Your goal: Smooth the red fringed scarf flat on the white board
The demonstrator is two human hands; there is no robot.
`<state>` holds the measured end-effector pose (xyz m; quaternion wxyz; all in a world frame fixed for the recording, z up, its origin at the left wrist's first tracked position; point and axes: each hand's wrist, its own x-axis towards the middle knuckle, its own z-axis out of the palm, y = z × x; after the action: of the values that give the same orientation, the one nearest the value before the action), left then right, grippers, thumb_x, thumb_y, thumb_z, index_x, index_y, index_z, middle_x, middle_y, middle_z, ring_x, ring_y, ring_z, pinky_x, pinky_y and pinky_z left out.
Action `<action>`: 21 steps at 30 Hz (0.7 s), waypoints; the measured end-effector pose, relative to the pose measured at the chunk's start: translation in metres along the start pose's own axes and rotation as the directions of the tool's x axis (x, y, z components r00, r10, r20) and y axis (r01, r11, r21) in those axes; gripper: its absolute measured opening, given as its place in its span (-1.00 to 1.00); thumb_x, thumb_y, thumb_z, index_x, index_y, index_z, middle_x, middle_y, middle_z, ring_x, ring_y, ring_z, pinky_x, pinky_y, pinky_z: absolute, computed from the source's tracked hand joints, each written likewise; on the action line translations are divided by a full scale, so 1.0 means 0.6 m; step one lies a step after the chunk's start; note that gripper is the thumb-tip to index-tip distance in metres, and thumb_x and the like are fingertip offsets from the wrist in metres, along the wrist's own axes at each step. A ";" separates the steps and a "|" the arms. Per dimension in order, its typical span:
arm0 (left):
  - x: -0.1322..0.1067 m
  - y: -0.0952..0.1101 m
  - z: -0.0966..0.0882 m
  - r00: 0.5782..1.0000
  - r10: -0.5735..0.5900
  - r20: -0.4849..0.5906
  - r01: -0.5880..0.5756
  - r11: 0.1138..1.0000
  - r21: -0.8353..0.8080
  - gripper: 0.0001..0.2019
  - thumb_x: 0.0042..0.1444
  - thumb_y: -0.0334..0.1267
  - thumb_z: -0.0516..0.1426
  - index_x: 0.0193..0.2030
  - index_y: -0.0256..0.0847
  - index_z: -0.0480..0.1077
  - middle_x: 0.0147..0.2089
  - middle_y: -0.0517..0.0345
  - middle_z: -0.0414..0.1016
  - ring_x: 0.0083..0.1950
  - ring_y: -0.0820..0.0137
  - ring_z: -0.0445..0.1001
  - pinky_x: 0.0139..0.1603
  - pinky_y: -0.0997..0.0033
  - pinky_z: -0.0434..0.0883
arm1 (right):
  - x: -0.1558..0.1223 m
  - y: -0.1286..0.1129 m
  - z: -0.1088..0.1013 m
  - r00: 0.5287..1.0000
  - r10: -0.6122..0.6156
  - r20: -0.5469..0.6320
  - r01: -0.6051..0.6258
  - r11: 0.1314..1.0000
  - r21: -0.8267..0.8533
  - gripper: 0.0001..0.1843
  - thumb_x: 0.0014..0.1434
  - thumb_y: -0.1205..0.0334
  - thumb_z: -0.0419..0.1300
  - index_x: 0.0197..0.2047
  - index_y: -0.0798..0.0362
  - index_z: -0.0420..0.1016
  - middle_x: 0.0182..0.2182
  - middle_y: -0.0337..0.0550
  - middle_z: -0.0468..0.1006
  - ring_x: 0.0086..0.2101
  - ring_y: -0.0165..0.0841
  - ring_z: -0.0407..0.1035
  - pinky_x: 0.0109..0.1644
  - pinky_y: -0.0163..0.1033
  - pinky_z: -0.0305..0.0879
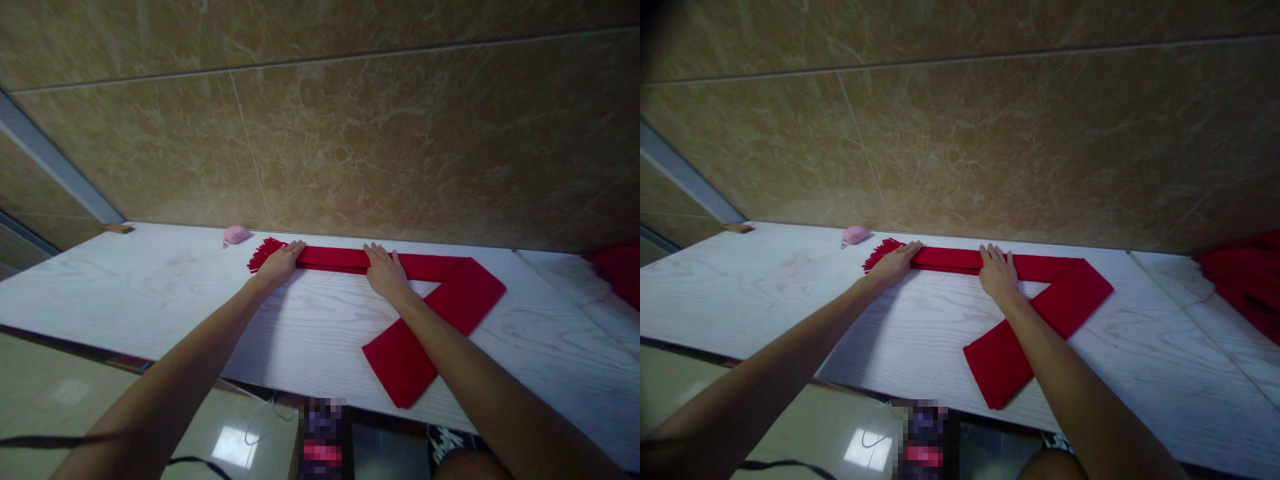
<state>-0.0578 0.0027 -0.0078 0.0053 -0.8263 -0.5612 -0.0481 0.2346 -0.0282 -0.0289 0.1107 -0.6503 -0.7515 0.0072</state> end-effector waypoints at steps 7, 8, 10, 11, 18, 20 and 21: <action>-0.011 0.002 -0.012 1.000 -0.019 0.000 0.018 0.997 0.070 -0.30 0.36 -0.58 -0.13 0.62 -0.29 0.18 0.64 -0.16 0.21 0.61 0.25 0.31 0.58 0.28 0.28 | -0.001 -0.009 -0.007 0.999 -0.025 0.029 0.025 1.000 0.005 -0.19 0.32 0.58 -0.11 0.61 0.29 0.23 0.54 0.18 0.22 0.53 -0.14 0.12 0.64 0.10 -0.07; -0.012 0.001 -0.014 1.000 -0.020 0.007 0.020 0.997 0.079 -0.31 0.37 -0.57 -0.14 0.62 -0.29 0.19 0.64 -0.17 0.22 0.60 0.26 0.32 0.57 0.30 0.29 | -0.001 -0.009 -0.008 0.999 -0.027 0.030 0.027 1.000 0.005 -0.19 0.32 0.58 -0.11 0.61 0.29 0.23 0.54 0.18 0.22 0.53 -0.14 0.12 0.64 0.10 -0.06; -0.013 -0.001 -0.021 0.999 -0.012 0.035 0.009 0.997 0.082 -0.31 0.36 -0.56 -0.14 0.60 -0.27 0.22 0.62 -0.14 0.26 0.58 0.29 0.34 0.57 0.34 0.28 | -0.001 -0.009 -0.010 0.999 -0.031 0.032 0.031 1.000 0.003 -0.18 0.32 0.59 -0.12 0.61 0.26 0.23 0.54 0.18 0.22 0.53 -0.13 0.12 0.63 0.12 -0.04; -0.013 -0.003 -0.024 0.999 -0.001 0.051 -0.003 0.997 0.078 -0.31 0.35 -0.56 -0.14 0.59 -0.26 0.24 0.62 -0.13 0.27 0.58 0.30 0.34 0.57 0.36 0.27 | -0.001 -0.009 -0.011 0.999 -0.033 0.033 0.033 0.999 0.001 -0.17 0.31 0.59 -0.12 0.62 0.25 0.22 0.54 0.19 0.22 0.53 -0.12 0.11 0.63 0.13 -0.03; -0.014 -0.012 -0.028 0.997 0.047 0.065 -0.053 0.994 0.098 -0.34 0.40 -0.53 -0.13 0.58 -0.22 0.29 0.61 -0.12 0.26 0.60 0.24 0.31 0.59 0.24 0.27 | 0.004 -0.008 -0.016 0.995 -0.072 0.072 0.073 0.997 -0.011 -0.15 0.34 0.60 -0.15 0.64 0.12 0.23 0.58 0.17 0.15 0.54 -0.07 0.10 0.61 0.19 0.01; -0.014 -0.014 -0.025 0.998 0.055 0.044 -0.059 0.994 0.096 -0.35 0.40 -0.53 -0.11 0.57 -0.22 0.31 0.59 -0.16 0.29 0.58 0.19 0.34 0.58 0.18 0.31 | 0.005 -0.009 -0.017 0.993 -0.087 0.081 0.089 0.996 -0.011 -0.14 0.33 0.61 -0.15 0.64 0.10 0.24 0.59 0.15 0.12 0.54 -0.08 0.08 0.62 0.19 0.00; -0.014 -0.015 -0.023 0.998 0.057 0.039 -0.061 0.994 0.094 -0.35 0.39 -0.53 -0.11 0.56 -0.24 0.32 0.58 -0.18 0.29 0.58 0.17 0.35 0.58 0.16 0.32 | 0.006 -0.009 -0.018 0.992 -0.092 0.085 0.094 0.996 -0.011 -0.14 0.33 0.62 -0.15 0.64 0.10 0.23 0.59 0.15 0.10 0.54 -0.08 0.08 0.62 0.19 -0.01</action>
<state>-0.0701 -0.0028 0.0051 0.0357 -0.8421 -0.5381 -0.0063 0.2306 -0.0269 -0.0171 0.0741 -0.6145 -0.7851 0.0237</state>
